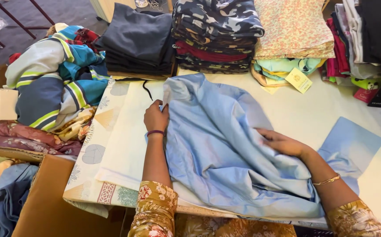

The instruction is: Folding a light blue shirt on a table in a clothing workspace.

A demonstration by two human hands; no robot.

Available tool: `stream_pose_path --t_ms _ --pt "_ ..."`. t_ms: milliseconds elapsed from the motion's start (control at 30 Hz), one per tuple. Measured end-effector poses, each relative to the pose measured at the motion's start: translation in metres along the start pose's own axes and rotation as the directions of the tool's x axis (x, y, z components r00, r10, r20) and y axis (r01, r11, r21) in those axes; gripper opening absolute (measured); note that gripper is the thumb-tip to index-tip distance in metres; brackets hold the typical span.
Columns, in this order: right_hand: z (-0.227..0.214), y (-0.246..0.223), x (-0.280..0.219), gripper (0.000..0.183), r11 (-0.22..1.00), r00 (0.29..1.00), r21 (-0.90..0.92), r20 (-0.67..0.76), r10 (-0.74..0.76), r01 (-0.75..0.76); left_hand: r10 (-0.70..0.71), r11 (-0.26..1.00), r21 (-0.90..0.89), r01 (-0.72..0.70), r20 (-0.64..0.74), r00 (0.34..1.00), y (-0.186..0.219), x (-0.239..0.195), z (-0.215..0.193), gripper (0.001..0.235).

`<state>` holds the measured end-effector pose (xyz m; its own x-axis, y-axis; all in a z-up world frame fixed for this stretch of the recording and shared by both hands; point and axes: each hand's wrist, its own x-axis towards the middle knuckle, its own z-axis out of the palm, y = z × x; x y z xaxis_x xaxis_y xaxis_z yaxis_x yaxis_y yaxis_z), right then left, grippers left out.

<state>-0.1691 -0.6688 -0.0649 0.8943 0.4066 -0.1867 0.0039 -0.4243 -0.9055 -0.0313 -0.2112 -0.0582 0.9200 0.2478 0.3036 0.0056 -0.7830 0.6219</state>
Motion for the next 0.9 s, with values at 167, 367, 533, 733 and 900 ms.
stream_pose_path --t_ms 167,367,533,733,900 --pt "-0.022 -0.048 -0.010 0.049 0.999 0.951 0.005 0.305 0.044 -0.048 -0.003 1.000 0.026 0.003 0.030 1.000 0.003 -0.003 -0.003 0.028" --pt "-0.136 -0.059 -0.038 0.069 0.602 0.825 -0.567 -0.437 0.358 -0.562 -0.015 0.999 0.047 0.013 0.041 0.999 0.007 -0.007 -0.009 0.029" --pt "-0.144 -0.110 -0.036 0.066 0.058 0.616 -0.679 -0.623 0.482 -0.732 0.013 0.999 0.047 -0.015 0.037 0.999 0.011 -0.003 -0.008 0.032" --pt "-0.122 -0.068 0.073 0.045 0.724 0.916 -0.645 -0.399 -0.046 -0.245 -0.001 0.998 0.062 -0.002 0.044 0.999 0.011 -0.005 -0.006 0.029" --pt "-0.066 -0.055 0.133 0.060 0.656 0.922 -0.665 -0.361 0.137 -0.357 0.034 0.997 0.070 -0.037 0.033 0.999 0.005 -0.003 0.000 0.030"
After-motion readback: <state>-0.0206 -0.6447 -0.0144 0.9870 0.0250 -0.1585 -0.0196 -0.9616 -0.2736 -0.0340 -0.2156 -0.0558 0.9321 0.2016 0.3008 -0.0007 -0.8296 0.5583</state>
